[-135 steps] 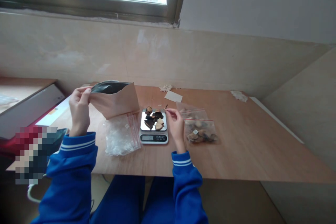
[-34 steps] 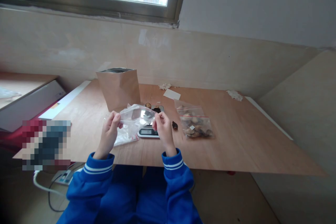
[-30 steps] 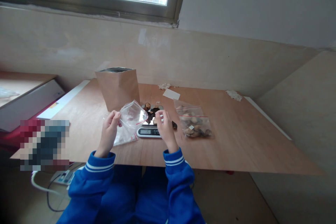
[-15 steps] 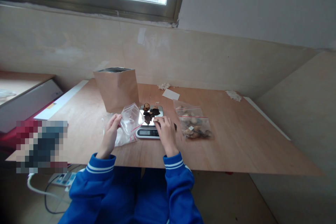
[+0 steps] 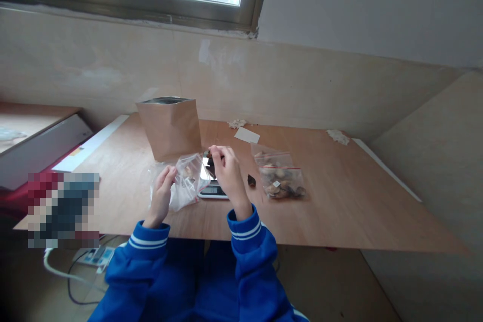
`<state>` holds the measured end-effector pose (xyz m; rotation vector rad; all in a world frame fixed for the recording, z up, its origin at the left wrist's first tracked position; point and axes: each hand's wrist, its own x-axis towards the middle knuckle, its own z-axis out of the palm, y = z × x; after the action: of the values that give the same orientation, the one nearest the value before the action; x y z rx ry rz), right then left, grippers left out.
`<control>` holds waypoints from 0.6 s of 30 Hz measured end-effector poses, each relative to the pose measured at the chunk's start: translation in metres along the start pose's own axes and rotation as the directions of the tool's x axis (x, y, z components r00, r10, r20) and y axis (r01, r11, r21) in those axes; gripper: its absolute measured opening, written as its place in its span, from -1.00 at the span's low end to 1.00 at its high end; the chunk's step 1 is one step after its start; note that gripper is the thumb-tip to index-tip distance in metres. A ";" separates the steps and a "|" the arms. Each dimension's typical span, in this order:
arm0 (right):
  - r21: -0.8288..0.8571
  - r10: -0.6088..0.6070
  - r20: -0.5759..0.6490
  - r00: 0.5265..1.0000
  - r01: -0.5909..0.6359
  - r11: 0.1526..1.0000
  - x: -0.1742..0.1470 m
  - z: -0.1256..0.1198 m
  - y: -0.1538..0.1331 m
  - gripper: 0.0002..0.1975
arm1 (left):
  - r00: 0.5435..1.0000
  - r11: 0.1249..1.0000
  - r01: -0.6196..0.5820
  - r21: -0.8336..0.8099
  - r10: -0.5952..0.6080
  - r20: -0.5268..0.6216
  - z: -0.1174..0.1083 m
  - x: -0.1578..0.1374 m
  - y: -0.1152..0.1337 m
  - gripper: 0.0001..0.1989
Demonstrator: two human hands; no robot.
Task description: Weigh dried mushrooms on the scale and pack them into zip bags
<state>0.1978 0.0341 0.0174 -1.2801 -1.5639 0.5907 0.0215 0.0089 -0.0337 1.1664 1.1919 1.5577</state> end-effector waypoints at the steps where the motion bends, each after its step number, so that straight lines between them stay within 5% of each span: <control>1: -0.042 -0.013 -0.051 0.999 0.011 0.999 0.001 0.000 0.008 -0.57 | 1.000 1.000 0.016 -0.021 -0.017 -0.013 -0.002 0.000 -0.001 -0.63; 4: -0.256 -0.075 -0.094 0.993 0.048 0.966 -0.001 0.008 0.038 -0.65 | 0.997 0.992 0.041 -0.115 -0.049 -0.059 -0.004 0.002 -0.006 -0.68; 9: -0.547 -0.111 0.090 0.990 0.142 0.825 -0.015 0.035 0.073 -0.68 | 0.987 0.961 -0.006 -0.275 -0.039 -0.158 -0.001 0.003 -0.008 -0.71; 18: -0.622 -0.141 0.153 0.978 0.206 0.755 -0.018 0.042 0.080 -0.70 | 0.993 0.979 0.025 -0.204 -0.047 -0.105 -0.002 0.002 -0.013 -0.71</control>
<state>0.1949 0.0516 -0.0729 -1.5835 -2.0385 -0.0265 0.0206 0.0127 -0.0458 0.9331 1.0884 1.6899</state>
